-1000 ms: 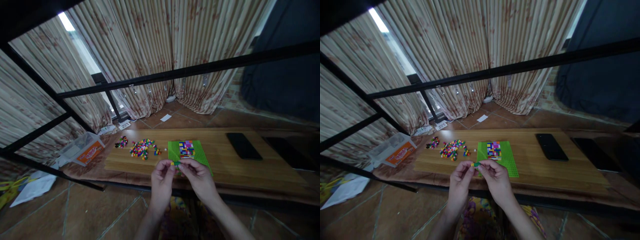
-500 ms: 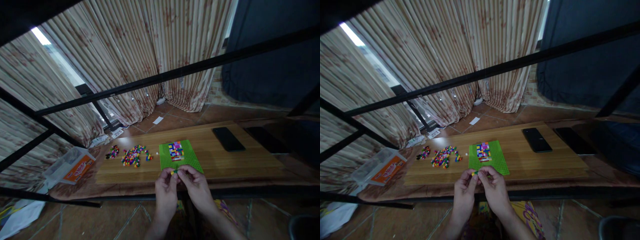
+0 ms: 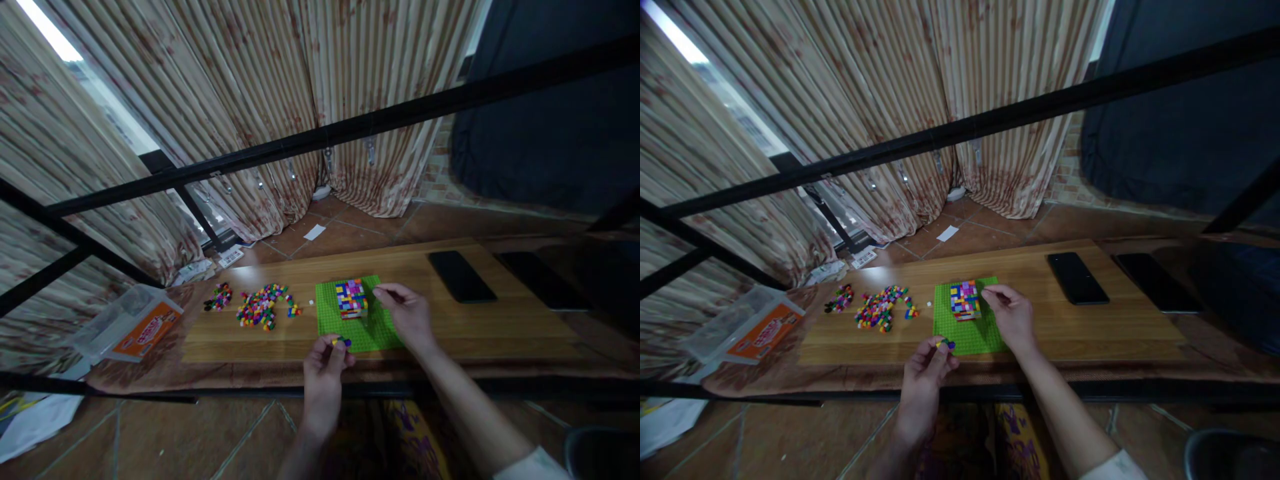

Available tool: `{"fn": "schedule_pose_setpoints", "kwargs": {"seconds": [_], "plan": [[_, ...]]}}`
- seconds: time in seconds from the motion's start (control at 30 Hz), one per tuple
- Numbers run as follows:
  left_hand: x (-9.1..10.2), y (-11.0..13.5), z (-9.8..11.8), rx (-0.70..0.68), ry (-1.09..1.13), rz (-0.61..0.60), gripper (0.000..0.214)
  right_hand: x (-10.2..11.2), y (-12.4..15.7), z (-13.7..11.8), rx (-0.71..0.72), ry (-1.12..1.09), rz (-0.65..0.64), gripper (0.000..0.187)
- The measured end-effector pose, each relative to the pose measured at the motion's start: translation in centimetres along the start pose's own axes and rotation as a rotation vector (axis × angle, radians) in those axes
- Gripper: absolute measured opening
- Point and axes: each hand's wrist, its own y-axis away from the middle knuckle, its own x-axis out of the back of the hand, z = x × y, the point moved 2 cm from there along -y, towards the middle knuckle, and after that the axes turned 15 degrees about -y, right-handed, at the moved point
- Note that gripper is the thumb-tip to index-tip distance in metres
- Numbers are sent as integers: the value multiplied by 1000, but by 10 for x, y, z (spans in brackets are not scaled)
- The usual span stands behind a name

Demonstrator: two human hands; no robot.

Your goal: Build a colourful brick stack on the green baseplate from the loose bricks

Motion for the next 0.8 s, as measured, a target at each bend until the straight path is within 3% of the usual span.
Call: {"fn": "schedule_pose_setpoints", "kwargs": {"seconds": [0.13, 0.27, 0.8], "plan": [[5, -2, -3, 29, -32, -2, 36, -5, -34, 10, 83, 128, -159, 18], [12, -8, -7, 41, -56, 7, 33, -11, -47, 19, 184, 296, -324, 15], [14, -22, -9, 72, -77, 55, 25, -9, -70, 36, 103, 233, -501, 19]]}}
